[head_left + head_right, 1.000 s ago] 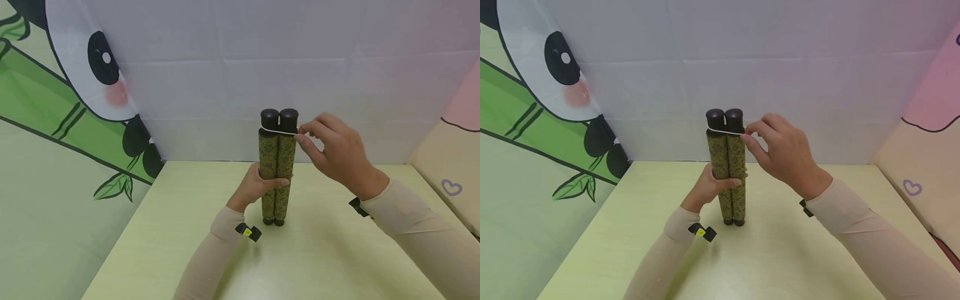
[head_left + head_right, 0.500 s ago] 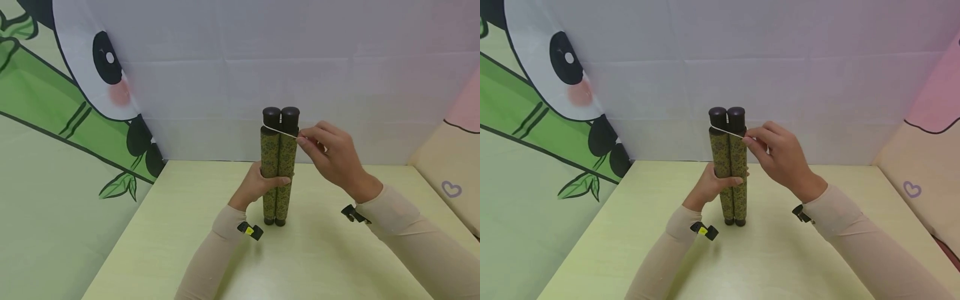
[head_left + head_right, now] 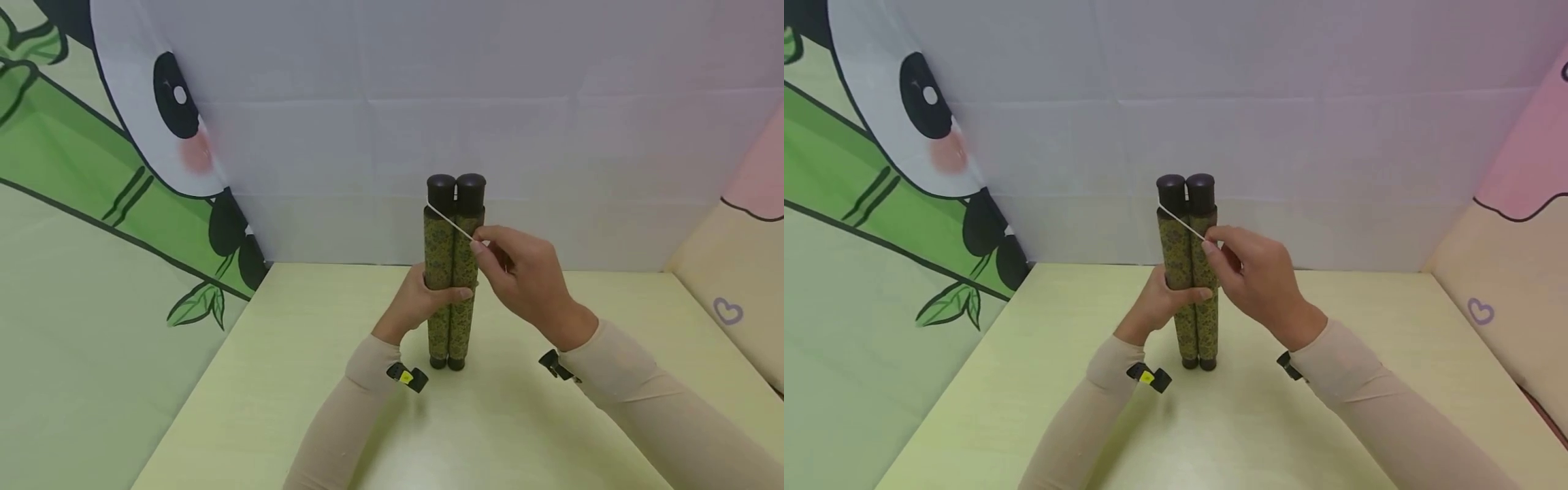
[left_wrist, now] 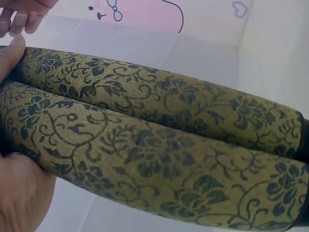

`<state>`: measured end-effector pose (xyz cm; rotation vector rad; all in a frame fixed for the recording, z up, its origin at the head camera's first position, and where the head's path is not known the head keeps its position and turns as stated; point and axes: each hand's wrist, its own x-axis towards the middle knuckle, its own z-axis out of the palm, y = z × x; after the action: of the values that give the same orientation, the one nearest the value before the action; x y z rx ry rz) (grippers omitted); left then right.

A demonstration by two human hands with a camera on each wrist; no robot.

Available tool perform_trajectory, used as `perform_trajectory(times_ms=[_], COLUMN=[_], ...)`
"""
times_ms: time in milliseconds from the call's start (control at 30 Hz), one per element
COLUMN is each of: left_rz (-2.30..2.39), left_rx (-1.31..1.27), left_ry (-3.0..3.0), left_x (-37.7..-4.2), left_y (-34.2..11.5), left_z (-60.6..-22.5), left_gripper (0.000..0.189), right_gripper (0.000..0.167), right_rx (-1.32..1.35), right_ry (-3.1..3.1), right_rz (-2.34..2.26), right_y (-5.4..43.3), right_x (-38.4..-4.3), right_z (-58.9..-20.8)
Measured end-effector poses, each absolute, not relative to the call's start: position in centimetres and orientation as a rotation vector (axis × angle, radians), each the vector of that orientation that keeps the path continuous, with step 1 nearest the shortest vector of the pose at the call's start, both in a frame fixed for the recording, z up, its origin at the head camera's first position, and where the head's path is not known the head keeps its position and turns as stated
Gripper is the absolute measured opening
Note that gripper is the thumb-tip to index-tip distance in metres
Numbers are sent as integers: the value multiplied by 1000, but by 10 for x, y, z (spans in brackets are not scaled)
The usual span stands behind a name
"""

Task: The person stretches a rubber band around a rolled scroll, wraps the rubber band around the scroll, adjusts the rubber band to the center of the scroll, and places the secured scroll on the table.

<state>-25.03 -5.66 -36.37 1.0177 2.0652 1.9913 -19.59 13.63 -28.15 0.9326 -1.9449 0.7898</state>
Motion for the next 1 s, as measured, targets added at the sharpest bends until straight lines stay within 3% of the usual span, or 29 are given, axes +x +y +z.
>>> perform_trajectory(times_ms=[500,733,1000], left_rz=[1974,1973,1697], left_rx=[1059,1131,1197], left_ry=[2055,2028,2440], left_x=[-253,-256,-259], left_y=[-56,-56,-58], left_z=[-363,-362,-357], left_gripper=[36,8,26], right_gripper=[12,22,28], right_rx=[914,862,820], right_ry=[-2030,-2138,-2147], right_rz=[724,691,510], right_y=[103,88,69], right_x=[-186,-181,-184], right_z=[-253,-247,-246])
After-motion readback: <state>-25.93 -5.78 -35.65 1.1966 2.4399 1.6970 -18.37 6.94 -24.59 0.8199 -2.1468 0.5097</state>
